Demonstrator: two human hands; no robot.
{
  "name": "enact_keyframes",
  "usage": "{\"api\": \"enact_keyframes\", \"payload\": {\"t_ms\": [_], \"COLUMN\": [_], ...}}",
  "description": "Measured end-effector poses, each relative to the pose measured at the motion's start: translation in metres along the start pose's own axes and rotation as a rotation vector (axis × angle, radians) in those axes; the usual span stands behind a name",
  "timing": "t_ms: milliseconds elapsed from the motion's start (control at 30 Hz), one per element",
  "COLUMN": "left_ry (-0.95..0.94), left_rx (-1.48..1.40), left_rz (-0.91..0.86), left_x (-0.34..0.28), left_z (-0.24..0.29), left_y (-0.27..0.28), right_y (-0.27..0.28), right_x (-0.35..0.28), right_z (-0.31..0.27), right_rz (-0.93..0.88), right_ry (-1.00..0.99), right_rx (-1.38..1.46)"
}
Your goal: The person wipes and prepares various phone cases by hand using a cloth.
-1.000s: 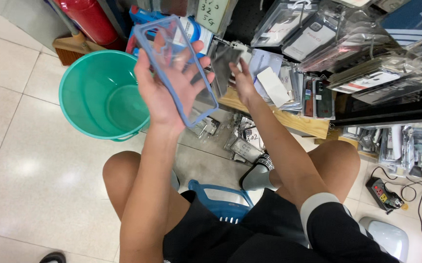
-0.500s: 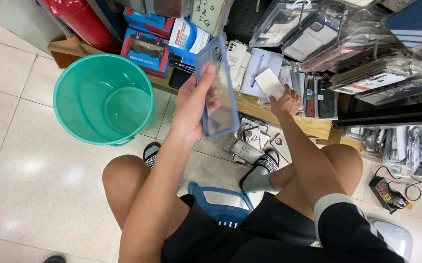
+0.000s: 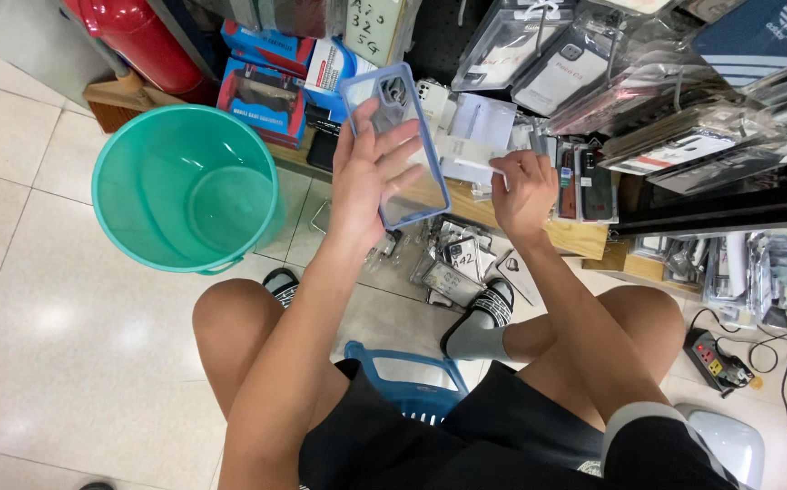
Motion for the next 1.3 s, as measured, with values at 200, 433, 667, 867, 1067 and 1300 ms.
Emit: {"api": "enact_keyframes", "payload": {"t_ms": [200,433,667,867,1067,1300], "left_ry": [-0.237,-0.209,-0.198,-0.313,-0.348,-0.267], "left_rx": [0.014,0.157,0.579,0.592,0.697,0.559], "left_rz": [0.009,0.078,-0.169,-0.282,-0.299,-0.475], "left_x": [-0.009,-0.020,-0.037,-0.047,-0.053,-0.050], "left_z": [0.027,0.017,-0.042,-0.073,-0.088,-0.108], "left_y": [0.002,-0.012,-0.046,-0.061,-0.062,-0.068], "right_y": [0.116,0.163,0.154,0.117,0.115,0.073], "right_x": [0.068,0.105,0.094,0.074,0.073,0.041], "right_z": [-0.056,-0.065,-0.070,-0.089,-0.053,-0.025], "right_rz": [0.320,0.230,0.226,-0.025,0.086,-0.017], "right_ry": [0.229,0.059,0.048,-0.010,-0.494,-0.807], "right_rx": [-0.029,0.315,0.361,0.481,0.484,0.991]}}
Point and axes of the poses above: each hand's wrist, its own x-axis towards the middle knuckle, its own y-axis out of the back of the hand, z = x × y, the point moved 8 cm from there along x, towards the middle knuckle, and after that the axes turned 14 degrees about z, right-handed, at the moved point
